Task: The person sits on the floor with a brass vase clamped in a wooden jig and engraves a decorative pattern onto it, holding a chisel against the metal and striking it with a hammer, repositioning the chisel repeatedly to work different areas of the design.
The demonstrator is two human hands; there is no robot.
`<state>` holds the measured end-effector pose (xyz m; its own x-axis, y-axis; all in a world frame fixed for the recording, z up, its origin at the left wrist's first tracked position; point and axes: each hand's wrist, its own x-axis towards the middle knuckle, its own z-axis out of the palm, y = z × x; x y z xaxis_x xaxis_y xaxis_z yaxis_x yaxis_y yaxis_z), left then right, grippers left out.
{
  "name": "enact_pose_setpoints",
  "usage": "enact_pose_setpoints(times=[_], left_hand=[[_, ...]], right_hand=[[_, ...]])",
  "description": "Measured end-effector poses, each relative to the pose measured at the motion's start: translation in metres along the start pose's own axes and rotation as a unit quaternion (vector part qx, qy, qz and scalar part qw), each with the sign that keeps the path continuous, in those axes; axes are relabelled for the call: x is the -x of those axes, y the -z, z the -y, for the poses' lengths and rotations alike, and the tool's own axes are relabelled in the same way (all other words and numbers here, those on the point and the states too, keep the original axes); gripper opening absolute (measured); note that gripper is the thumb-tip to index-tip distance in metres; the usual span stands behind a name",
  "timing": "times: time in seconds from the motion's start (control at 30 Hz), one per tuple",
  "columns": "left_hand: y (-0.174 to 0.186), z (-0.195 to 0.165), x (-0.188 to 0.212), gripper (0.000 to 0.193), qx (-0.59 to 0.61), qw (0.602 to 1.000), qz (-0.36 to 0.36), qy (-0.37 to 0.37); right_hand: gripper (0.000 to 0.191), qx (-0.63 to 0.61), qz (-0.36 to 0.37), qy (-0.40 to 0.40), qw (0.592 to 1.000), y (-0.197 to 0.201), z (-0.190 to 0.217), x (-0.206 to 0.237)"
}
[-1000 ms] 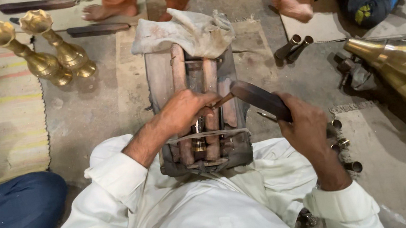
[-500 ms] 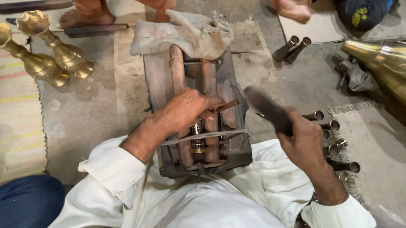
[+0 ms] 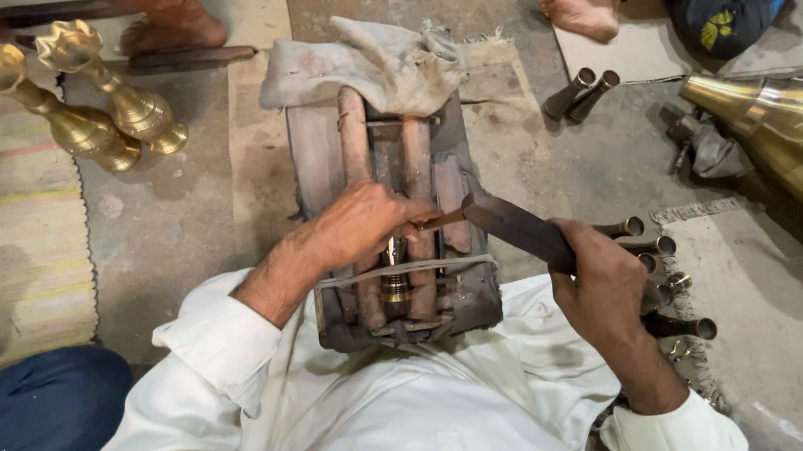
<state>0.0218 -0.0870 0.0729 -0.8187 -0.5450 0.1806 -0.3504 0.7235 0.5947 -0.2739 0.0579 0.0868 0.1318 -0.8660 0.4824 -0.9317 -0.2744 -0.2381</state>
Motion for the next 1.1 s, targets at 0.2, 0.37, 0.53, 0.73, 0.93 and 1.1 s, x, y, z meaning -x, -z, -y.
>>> enact_pose_setpoints(times=[0.2,0.37,0.53,0.73,0.93,1.1], left_hand=[[-0.006,0.005,0.020,0.042,0.079,0.992,-0.102,0.000],[-0.022,0.007,0.031,0.038,0.141,0.970,-0.196,0.023],[-0.039,0.008,0.038,0.034,0.148,0.948,-0.281,0.018],[-0.059,0.009,0.039,0.035,0.207,0.911,-0.348,0.074],[-0.072,0.008,0.037,0.026,0.238,0.882,-0.375,0.159],[-0.078,0.008,0.036,0.029,0.232,0.864,-0.401,0.198]], right_hand=[[0.031,-0.258,-0.053,-0.153,0.953,-0.008,-0.004,-0.004],[0.033,-0.101,-0.026,-0.094,0.990,0.006,0.000,-0.034],[0.052,0.044,0.066,0.106,0.991,0.032,0.018,-0.085],[0.042,0.070,0.127,0.185,0.972,0.041,0.043,-0.145],[0.038,0.117,0.195,0.207,0.952,0.032,0.067,-0.173],[0.044,0.109,0.158,0.229,0.954,0.025,0.075,-0.184]])
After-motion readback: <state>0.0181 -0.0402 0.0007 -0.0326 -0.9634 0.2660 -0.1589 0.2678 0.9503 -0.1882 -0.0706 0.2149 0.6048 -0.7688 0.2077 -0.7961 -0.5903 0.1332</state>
